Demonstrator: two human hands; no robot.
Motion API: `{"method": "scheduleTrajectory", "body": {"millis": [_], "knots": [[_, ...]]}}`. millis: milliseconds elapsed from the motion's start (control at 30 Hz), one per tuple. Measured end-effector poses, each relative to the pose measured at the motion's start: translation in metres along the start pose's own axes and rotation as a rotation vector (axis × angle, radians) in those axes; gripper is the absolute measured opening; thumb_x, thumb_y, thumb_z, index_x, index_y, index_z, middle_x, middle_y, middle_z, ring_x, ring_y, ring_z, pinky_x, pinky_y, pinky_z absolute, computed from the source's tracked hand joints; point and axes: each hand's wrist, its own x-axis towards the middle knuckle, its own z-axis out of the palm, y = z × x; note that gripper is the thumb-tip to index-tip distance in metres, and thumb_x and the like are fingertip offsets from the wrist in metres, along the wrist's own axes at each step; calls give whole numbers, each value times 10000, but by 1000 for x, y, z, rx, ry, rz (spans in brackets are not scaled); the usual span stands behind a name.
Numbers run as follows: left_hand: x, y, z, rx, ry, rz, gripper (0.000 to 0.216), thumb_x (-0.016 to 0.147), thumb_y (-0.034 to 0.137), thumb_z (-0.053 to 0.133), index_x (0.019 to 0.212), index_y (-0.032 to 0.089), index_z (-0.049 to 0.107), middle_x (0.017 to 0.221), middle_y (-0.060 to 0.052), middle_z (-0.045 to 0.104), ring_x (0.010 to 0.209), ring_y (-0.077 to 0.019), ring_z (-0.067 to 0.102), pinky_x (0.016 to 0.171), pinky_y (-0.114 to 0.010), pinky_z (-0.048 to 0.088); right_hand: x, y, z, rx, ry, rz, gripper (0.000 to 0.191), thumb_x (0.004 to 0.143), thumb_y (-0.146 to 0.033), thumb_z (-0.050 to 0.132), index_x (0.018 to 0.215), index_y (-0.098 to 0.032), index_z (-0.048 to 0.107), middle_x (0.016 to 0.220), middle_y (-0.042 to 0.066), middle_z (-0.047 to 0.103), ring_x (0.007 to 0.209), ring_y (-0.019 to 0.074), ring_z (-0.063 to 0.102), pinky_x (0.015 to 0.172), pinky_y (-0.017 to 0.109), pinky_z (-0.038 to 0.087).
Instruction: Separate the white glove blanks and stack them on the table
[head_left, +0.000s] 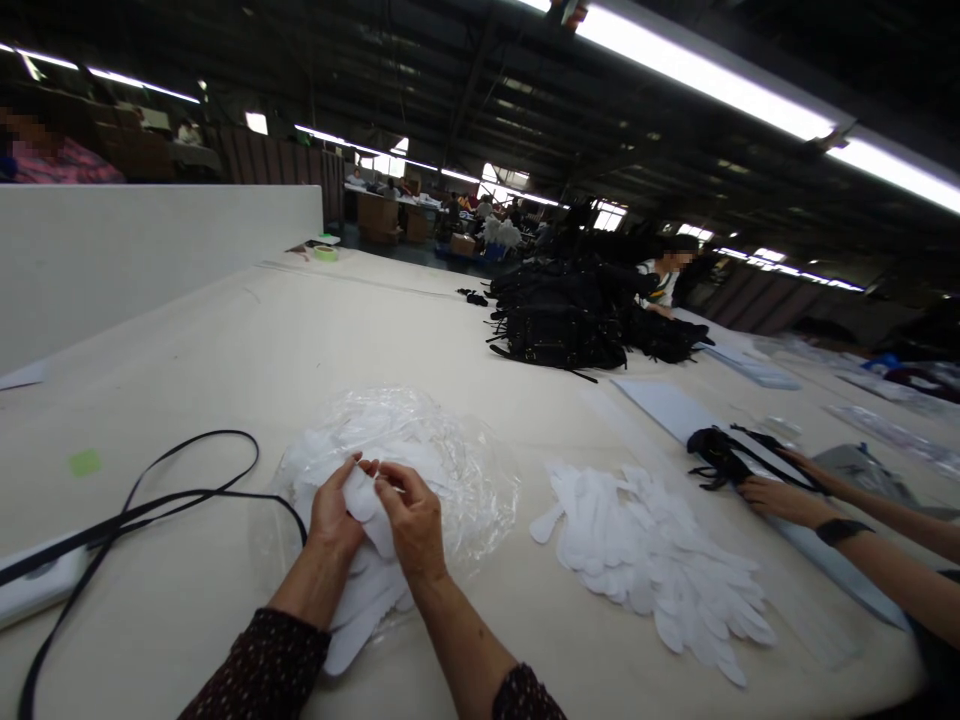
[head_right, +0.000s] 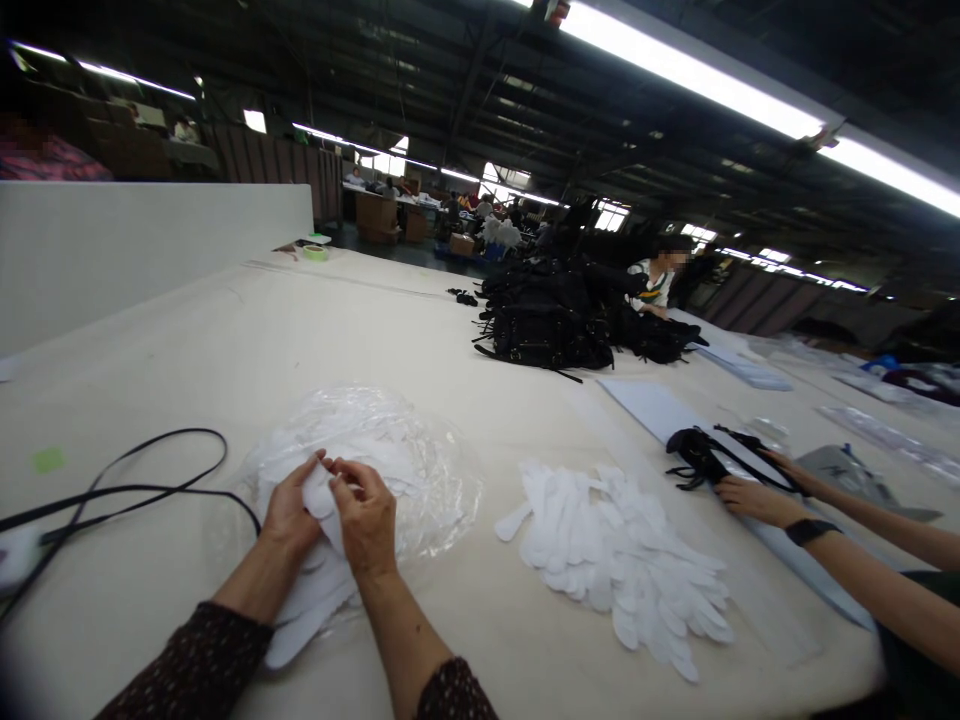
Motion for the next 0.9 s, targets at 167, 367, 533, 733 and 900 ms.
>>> {"method": "scheduleTrajectory", "body": {"millis": [167, 367, 533, 733, 900], "knots": [[10, 7, -1, -70, 33, 32, 168, 855, 72, 547, 798, 159, 678, 717, -11, 707, 707, -148, 707, 745, -316, 619, -5, 31, -10, 260, 394, 232, 452, 878, -511, 534, 1193, -215, 665, 1273, 69, 666, 1202, 232, 594, 988, 351, 502], [3, -7, 6, -77, -2, -25, 167, 870, 114, 529, 880, 151, 691, 842, -61, 734, 783, -176, 714, 746, -325, 621, 5, 50, 10, 422, 463, 315, 542, 872, -576, 518, 1239, -199, 645, 1334, 91, 623, 1238, 253, 580, 1011, 376, 505], [-6, -18, 6, -44, -44, -90, 204, 884, 119, 518, 1003, 167, 677, 987, -88, 737, 814, -196, 719, 733, -353, 627, 10, 46, 15, 356, 445, 294, 512, 898, -529, 486, 1266, -203, 629, 1371, 78, 599, 1283, 247, 540, 1113, 403, 418], [-5, -20, 3, -12, -62, -127, 224, 888, 136, 526, 1045, 170, 682, 956, -90, 745, 787, -200, 727, 754, -359, 628, 1, 42, 13, 101, 162, 193, 396, 874, -382, 561, 1228, -250, 677, 1450, 29, 535, 1406, 232, 409, 1222, 413, 251], [-4, -11, 2, -39, -70, -123, 193, 890, 109, 502, 938, 158, 682, 818, -56, 723, 731, -171, 715, 687, -306, 623, 5, 35, 0, -1, 154, 156, 378, 829, -287, 606, 1198, -281, 690, 1492, 16, 483, 1419, 232, 385, 1228, 425, 226]]}}
